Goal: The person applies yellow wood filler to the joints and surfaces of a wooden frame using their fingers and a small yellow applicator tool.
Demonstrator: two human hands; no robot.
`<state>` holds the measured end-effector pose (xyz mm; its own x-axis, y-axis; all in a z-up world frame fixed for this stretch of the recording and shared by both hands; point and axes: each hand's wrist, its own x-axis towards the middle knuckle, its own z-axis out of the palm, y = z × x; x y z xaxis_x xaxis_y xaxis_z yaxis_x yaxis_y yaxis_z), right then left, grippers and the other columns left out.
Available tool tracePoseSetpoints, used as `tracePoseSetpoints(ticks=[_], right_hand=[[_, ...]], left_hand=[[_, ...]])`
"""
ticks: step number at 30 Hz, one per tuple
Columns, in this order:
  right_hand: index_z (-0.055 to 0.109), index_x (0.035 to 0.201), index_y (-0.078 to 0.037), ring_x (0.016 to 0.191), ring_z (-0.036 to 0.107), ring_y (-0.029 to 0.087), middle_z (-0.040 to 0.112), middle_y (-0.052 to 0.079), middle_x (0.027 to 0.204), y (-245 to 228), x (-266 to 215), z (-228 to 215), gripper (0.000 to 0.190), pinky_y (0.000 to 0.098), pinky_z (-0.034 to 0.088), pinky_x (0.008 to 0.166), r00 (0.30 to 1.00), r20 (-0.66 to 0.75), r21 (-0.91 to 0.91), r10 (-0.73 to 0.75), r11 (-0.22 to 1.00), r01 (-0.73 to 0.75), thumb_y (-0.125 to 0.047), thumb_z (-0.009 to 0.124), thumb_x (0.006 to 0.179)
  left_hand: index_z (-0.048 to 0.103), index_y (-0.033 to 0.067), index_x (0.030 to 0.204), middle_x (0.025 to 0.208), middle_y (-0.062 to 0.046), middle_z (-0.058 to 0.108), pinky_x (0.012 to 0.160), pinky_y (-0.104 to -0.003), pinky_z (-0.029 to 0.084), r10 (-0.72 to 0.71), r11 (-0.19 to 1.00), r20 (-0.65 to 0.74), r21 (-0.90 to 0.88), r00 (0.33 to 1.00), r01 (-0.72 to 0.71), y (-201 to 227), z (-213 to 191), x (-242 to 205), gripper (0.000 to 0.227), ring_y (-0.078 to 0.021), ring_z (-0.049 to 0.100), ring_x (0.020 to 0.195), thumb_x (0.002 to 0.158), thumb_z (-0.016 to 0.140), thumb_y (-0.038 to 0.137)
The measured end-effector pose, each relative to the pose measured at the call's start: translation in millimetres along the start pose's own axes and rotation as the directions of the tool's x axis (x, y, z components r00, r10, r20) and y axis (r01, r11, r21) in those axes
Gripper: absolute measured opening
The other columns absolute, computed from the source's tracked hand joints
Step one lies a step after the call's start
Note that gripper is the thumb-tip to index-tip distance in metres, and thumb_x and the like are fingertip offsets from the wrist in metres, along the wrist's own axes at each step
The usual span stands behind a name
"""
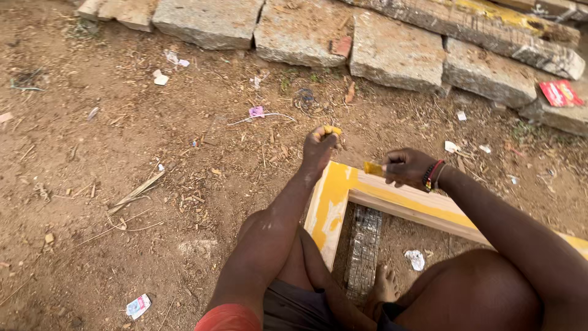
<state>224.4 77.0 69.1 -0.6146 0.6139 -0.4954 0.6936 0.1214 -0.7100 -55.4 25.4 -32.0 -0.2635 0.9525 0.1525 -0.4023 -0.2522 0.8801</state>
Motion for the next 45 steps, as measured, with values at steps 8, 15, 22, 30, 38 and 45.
tracePoseSetpoints(ticks=[8,15,22,30,38,45], right_hand=[[0.075,0.108,-0.007,0.076,0.077,0.020,0.078,0.005,0.095,31.3,3.1,-16.0,0.038,0.0382,0.065,0.070,0.994,-0.108,-0.239,-0.012,0.971,-0.014,-0.039,0.069,0.088],[0.069,0.112,-0.008,0.082,0.078,0.023,0.073,0.012,0.092,55.4,2.4,-24.2,0.037,0.0393,0.067,0.073,0.980,-0.067,-0.218,0.186,0.956,-0.196,-0.040,0.061,0.095],[0.074,0.110,-0.009,0.077,0.079,0.023,0.074,0.008,0.096,49.3,8.3,-25.3,0.037,0.0393,0.067,0.073,0.985,-0.034,-0.404,0.168,0.899,-0.167,-0.042,0.065,0.095],[0.073,0.111,-0.012,0.084,0.076,0.017,0.074,0.007,0.099,59.1,17.8,-18.8,0.035,0.0364,0.069,0.074,0.982,0.063,-0.393,0.181,0.909,-0.142,-0.041,0.063,0.094],[0.071,0.105,-0.010,0.080,0.074,0.017,0.075,0.006,0.095,69.8,22.5,-23.9,0.033,0.0362,0.068,0.072,0.985,0.090,-0.367,0.144,0.925,-0.101,-0.040,0.064,0.093],[0.071,0.106,-0.011,0.082,0.073,0.015,0.073,0.005,0.091,63.1,25.3,-20.8,0.031,0.0351,0.067,0.073,0.975,0.108,-0.339,0.197,0.929,-0.150,-0.039,0.064,0.094]], left_hand=[[0.069,0.0015,0.096,0.073,-0.001,0.058,0.060,-0.029,0.049,0.007,0.995,-0.033,0.095,0.999,-0.004,-8.2,-0.6,6.4,0.028,-0.0111,0.059,0.062,0.104,0.061,0.026],[0.046,0.0046,0.074,0.067,0.000,0.042,0.056,-0.031,0.038,0.102,0.979,-0.019,0.178,0.995,-0.097,-1.2,4.8,4.3,0.044,-0.0102,0.041,0.063,0.107,0.071,0.021],[0.056,0.0092,0.089,0.095,-0.001,0.068,0.073,-0.024,0.055,0.196,0.978,-0.088,0.086,0.977,-0.189,39.7,13.8,-2.9,0.017,-0.0065,0.063,0.083,0.088,0.071,0.001],[0.055,0.0102,0.093,0.079,-0.003,0.060,0.045,-0.025,0.039,-0.051,0.998,-0.225,-0.040,0.973,0.043,50.3,1.9,3.9,0.012,-0.0091,0.046,0.057,0.090,0.051,-0.001],[0.056,0.0106,0.107,0.086,-0.001,0.059,0.052,-0.025,0.045,0.009,1.000,-0.203,-0.013,0.979,-0.012,33.1,5.9,12.6,0.012,-0.0062,0.049,0.061,0.098,0.048,0.007],[0.060,0.0053,0.102,0.072,0.003,0.051,0.049,-0.026,0.042,0.055,0.996,-0.117,0.076,0.992,-0.046,26.9,3.0,11.3,0.023,-0.0063,0.045,0.058,0.107,0.056,0.028]])
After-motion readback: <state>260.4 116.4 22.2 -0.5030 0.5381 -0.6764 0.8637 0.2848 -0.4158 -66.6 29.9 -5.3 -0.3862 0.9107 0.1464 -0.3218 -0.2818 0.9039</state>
